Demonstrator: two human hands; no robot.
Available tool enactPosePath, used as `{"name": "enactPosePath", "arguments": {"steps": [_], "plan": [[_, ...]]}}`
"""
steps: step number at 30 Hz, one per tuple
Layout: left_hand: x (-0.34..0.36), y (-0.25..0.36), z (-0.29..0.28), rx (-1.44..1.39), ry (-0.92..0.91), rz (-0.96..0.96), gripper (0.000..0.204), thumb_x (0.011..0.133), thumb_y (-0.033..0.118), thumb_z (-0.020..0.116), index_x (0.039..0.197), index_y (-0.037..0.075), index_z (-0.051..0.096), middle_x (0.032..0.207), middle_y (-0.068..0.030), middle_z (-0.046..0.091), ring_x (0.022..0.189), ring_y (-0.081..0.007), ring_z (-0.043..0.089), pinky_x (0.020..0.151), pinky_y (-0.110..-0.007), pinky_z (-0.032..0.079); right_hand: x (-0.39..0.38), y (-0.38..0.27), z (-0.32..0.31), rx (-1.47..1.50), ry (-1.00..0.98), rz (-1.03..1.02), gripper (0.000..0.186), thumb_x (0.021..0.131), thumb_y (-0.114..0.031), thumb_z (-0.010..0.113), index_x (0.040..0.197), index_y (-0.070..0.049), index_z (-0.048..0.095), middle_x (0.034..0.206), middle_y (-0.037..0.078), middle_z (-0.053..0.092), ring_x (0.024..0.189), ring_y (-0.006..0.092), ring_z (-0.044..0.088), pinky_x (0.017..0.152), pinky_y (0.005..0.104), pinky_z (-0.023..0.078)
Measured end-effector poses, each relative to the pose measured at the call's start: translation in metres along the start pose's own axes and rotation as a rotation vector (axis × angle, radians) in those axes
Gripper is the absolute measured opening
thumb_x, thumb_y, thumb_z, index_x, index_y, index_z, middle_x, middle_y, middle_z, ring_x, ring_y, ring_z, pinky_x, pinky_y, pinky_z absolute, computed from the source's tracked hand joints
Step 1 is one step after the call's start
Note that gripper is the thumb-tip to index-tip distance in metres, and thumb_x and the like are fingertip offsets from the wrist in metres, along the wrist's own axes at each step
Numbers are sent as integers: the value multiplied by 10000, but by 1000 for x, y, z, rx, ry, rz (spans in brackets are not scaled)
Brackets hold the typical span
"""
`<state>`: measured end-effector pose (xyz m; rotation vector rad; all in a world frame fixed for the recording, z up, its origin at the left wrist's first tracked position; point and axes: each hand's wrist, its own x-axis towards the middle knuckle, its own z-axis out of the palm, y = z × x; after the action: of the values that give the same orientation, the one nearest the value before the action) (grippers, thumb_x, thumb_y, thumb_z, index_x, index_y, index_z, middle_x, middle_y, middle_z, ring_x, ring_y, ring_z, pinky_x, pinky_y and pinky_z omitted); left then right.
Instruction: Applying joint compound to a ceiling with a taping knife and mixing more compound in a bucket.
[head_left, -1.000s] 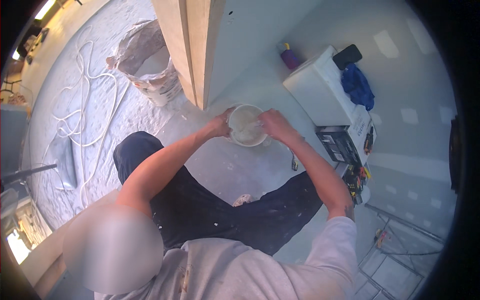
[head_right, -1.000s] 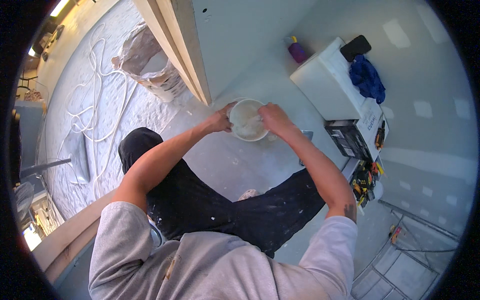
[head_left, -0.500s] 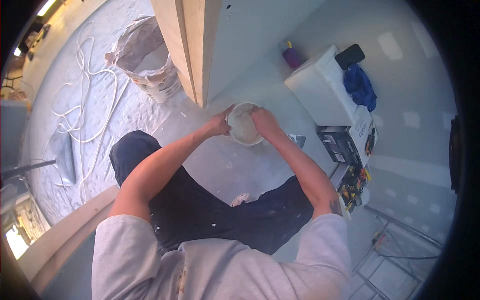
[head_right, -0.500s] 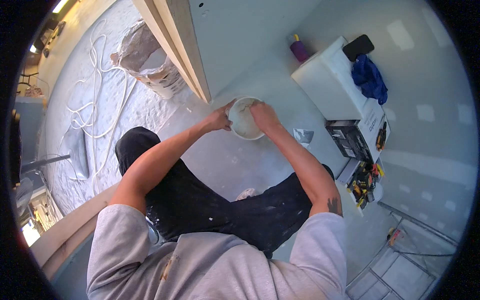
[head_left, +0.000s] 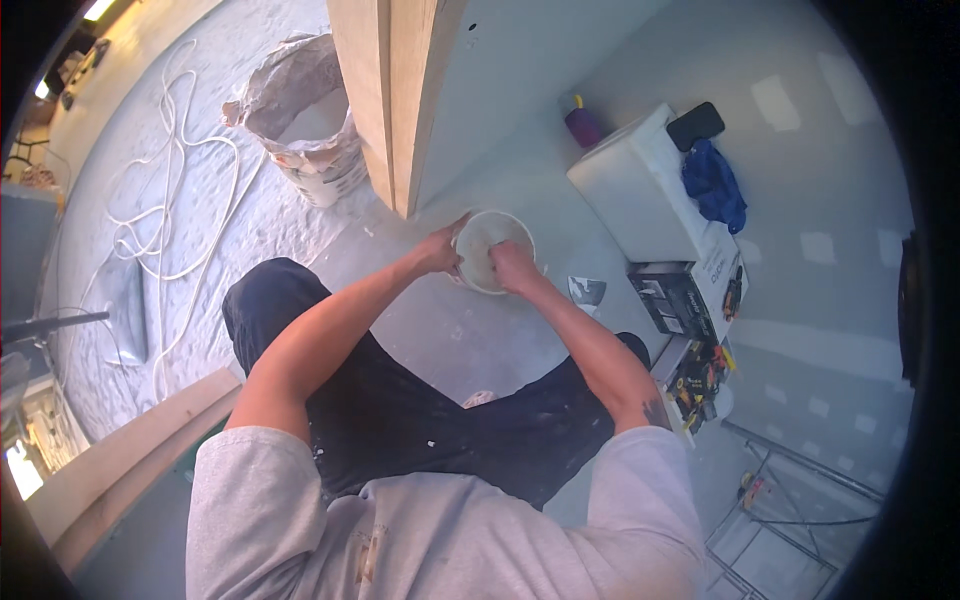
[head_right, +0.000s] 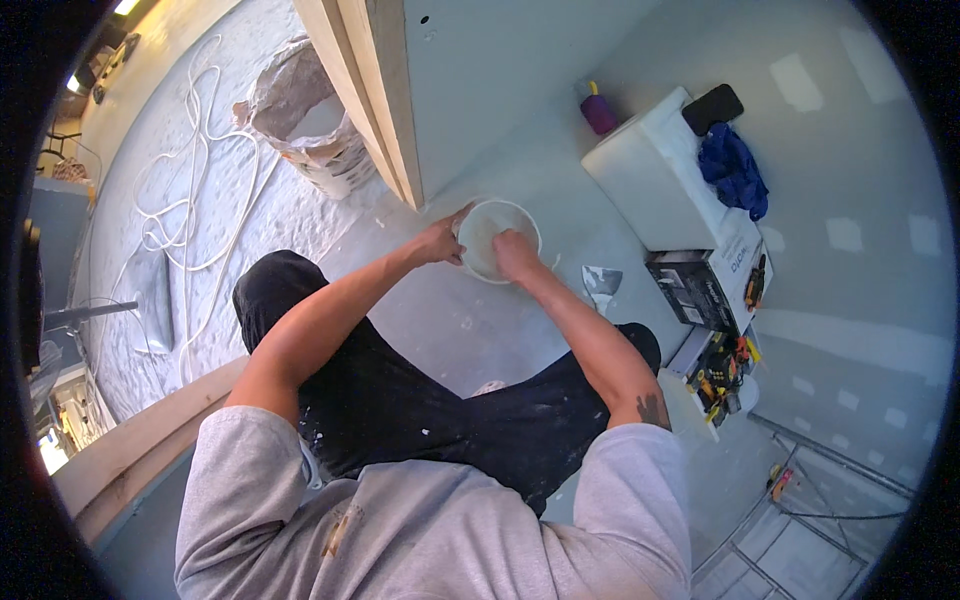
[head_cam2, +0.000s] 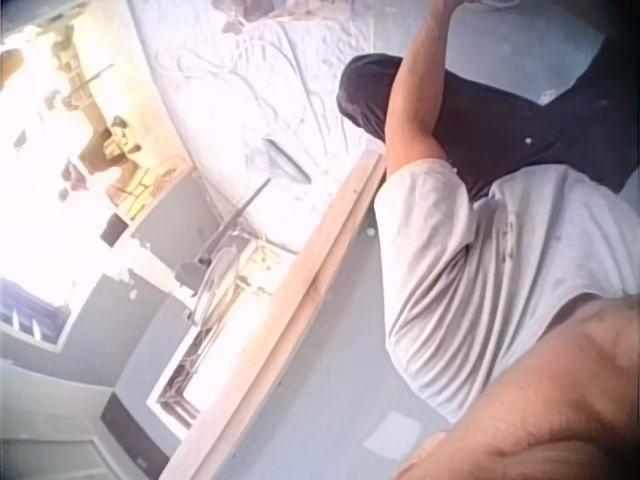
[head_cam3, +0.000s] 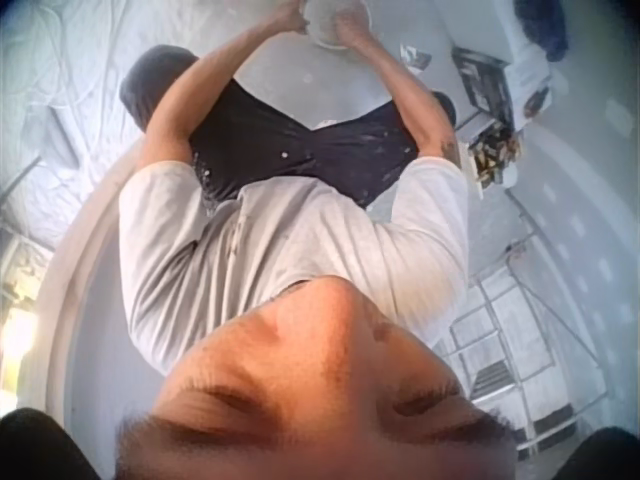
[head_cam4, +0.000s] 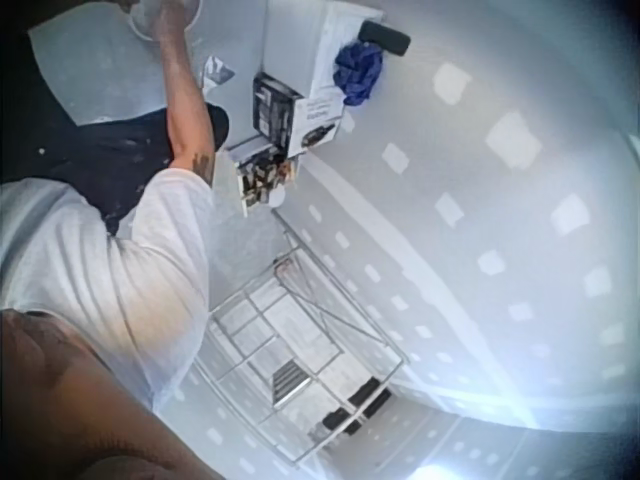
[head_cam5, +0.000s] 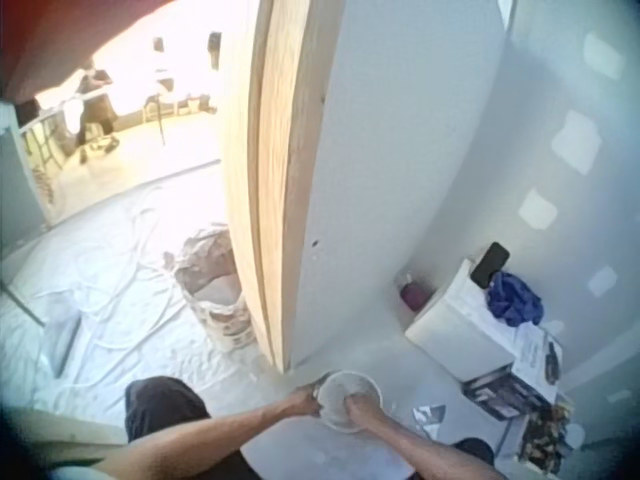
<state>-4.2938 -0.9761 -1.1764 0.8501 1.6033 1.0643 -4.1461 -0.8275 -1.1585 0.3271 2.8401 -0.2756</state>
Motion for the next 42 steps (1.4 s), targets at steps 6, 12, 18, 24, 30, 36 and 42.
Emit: {"name": "enactPosePath", "arguments": {"steps": [6,12,18,24,30,36,42], "plan": [[-5,-14,-4,112,90,82,923,781,-95,604,1529,220,165,1000,-159,617,756,-194,651,629,-329,607,0,7,-69,356,185,95,299,686,-81,671,976,-18,706,985,243,651,999,408,599,875,437,489],[-8,-6,0,64,45,-2,919,775,-91,606,1528,212,176,902,-161,610,700,-195,650,620,-328,602,1,16,6,138,-46,-93,267,697,-67,670,958,-30,713,994,241,650,1000,397,601,851,450,494],[-6,5,3,66,42,8,905,781,-95,587,1529,203,173,902,-150,610,680,-193,644,625,-328,598,-6,24,-17,129,222,69,261,673,-62,663,924,1,696,856,242,659,835,408,643,800,446,513],[-7,-21,-12,67,72,44,911,785,-108,565,1532,216,156,987,-153,608,720,-190,638,645,-331,597,27,12,-24,431,155,-103,198,680,-57,651,865,7,683,860,228,664,853,439,623,833,483,485],[-7,0,-4,57,5,-13,918,779,-110,564,1534,208,149,1050,-150,602,742,-197,633,649,-322,595,1,0,13,7,6,-20,237,670,-70,674,900,-21,700,890,214,671,893,423,632,831,460,500],[-1,-8,-14,58,70,50,922,770,-116,569,1532,202,160,1069,-159,599,723,-201,639,640,-318,597,15,11,-38,254,201,56,244,662,-76,666,894,-8,700,887,246,661,881,413,641,816,454,513],[-2,4,-11,89,63,20,927,767,-119,585,1528,215,174,1108,-169,591,743,-215,649,641,-324,603,13,11,-63,542,22,69,294,671,-82,669,955,-12,702,884,245,662,881,405,645,803,433,526]]}}
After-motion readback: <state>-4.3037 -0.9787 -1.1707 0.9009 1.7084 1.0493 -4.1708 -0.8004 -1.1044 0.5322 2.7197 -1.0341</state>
